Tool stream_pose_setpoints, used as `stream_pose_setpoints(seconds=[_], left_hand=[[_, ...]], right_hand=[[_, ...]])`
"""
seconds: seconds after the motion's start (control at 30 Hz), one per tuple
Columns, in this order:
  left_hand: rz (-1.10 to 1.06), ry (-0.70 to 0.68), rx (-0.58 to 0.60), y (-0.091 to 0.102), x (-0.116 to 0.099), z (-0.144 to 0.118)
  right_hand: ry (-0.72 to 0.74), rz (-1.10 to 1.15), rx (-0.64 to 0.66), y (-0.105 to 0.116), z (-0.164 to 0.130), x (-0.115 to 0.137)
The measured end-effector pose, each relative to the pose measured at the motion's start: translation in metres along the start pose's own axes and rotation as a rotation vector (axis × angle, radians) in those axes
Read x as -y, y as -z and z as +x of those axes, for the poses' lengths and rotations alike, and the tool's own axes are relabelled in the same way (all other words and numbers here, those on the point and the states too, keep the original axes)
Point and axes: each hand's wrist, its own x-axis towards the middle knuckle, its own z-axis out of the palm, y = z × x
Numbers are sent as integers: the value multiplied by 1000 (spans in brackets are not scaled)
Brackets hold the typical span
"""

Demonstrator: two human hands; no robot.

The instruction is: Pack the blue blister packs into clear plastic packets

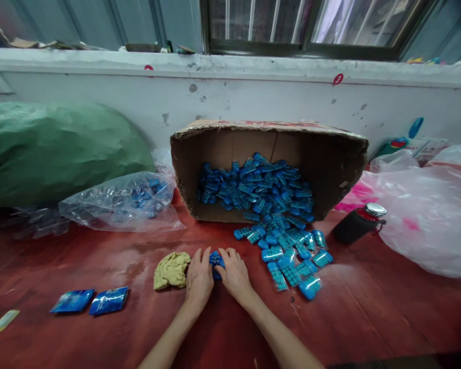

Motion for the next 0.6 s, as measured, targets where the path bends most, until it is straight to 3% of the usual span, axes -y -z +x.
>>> stream_pose_setpoints(seconds=[0.17,0.33,0.43,0.53,0.6], left_hand=[[55,-197,-68,-23,19,-25],[-11,-254,-187,-5,28,-31],[65,-32,-255,13,42,-24],[108,236,-158,19,61,-13],[55,259,-93,17,74,-5]], right_hand=[[171,-151,7,-6,-17,-6],[187,-108,42,-8,-21,-13],[173,-28,31,0,-20,-12],[193,-24,20,4,-14,1],[271,-42,44,0,-6,19]])
